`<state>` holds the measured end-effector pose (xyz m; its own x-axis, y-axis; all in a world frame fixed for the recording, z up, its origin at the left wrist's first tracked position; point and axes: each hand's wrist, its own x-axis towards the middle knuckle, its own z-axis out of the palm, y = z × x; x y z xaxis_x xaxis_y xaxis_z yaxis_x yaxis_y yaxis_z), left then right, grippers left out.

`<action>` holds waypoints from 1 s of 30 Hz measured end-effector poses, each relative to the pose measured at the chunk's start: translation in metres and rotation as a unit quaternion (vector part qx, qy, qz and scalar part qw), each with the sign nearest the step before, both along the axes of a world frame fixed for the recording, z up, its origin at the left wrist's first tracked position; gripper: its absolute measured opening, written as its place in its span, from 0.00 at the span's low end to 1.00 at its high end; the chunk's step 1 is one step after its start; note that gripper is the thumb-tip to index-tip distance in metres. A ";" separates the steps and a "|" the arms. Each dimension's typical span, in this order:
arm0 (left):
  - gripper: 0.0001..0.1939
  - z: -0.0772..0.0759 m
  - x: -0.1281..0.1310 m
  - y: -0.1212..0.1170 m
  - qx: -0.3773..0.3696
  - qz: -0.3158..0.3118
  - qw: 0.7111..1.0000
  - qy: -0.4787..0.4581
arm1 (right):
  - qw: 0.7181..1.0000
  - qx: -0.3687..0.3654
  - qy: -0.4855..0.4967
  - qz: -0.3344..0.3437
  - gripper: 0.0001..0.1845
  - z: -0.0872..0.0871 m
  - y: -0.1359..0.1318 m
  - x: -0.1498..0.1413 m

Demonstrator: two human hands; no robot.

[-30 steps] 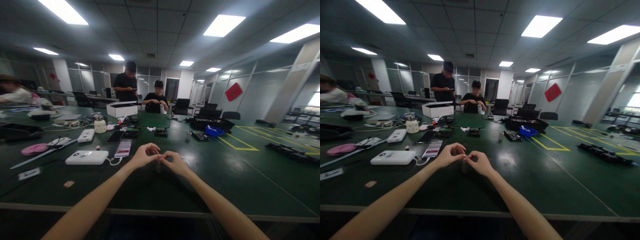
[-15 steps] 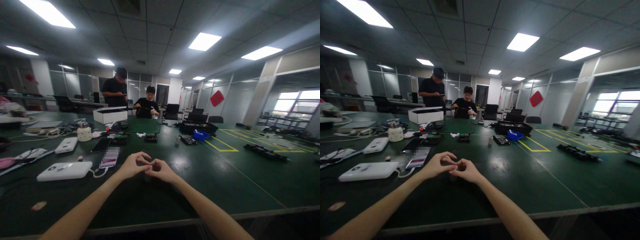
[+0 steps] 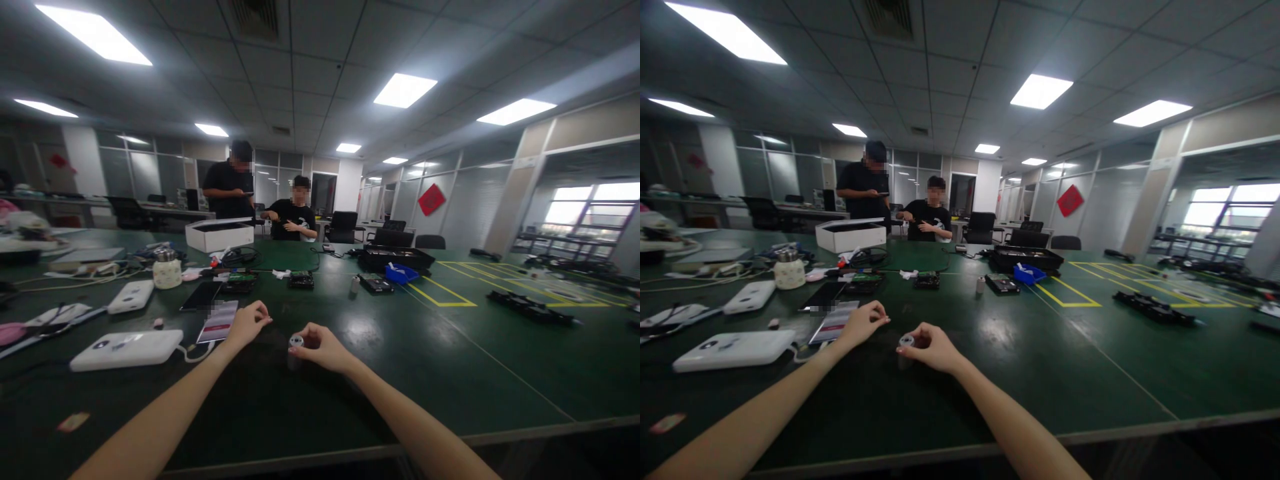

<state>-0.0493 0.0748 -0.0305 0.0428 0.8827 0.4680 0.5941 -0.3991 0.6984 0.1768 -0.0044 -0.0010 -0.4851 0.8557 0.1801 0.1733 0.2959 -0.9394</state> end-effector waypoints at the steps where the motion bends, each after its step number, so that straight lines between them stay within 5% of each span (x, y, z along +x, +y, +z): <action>1: 0.07 -0.004 -0.001 0.002 -0.007 -0.010 1.000 0.014 | 1.000 0.003 -0.005 0.001 0.24 0.000 0.000 0.000; 6: 0.08 0.006 0.010 -0.013 0.028 -0.016 0.999 -0.029 | 0.999 0.037 -0.035 -0.001 0.23 -0.006 0.004 0.002; 10: 0.13 0.028 0.026 -0.046 -0.016 -0.154 0.980 -0.128 | 0.997 0.051 -0.054 0.006 0.22 -0.010 0.006 0.002; 14: 0.15 0.039 0.036 -0.071 -0.086 -0.248 0.958 -0.120 | 0.995 0.059 -0.077 0.001 0.21 -0.009 0.006 0.001; 30: 0.12 0.040 0.044 -0.081 -0.023 -0.200 0.973 -0.111 | 0.993 0.084 -0.089 0.003 0.19 -0.010 0.006 0.002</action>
<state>-0.0049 -0.0067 0.0094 0.2894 0.8368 0.4649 0.2305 -0.5323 0.8146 0.1790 0.0021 -0.0115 -0.5274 0.8178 0.2304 0.3292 0.4467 -0.8319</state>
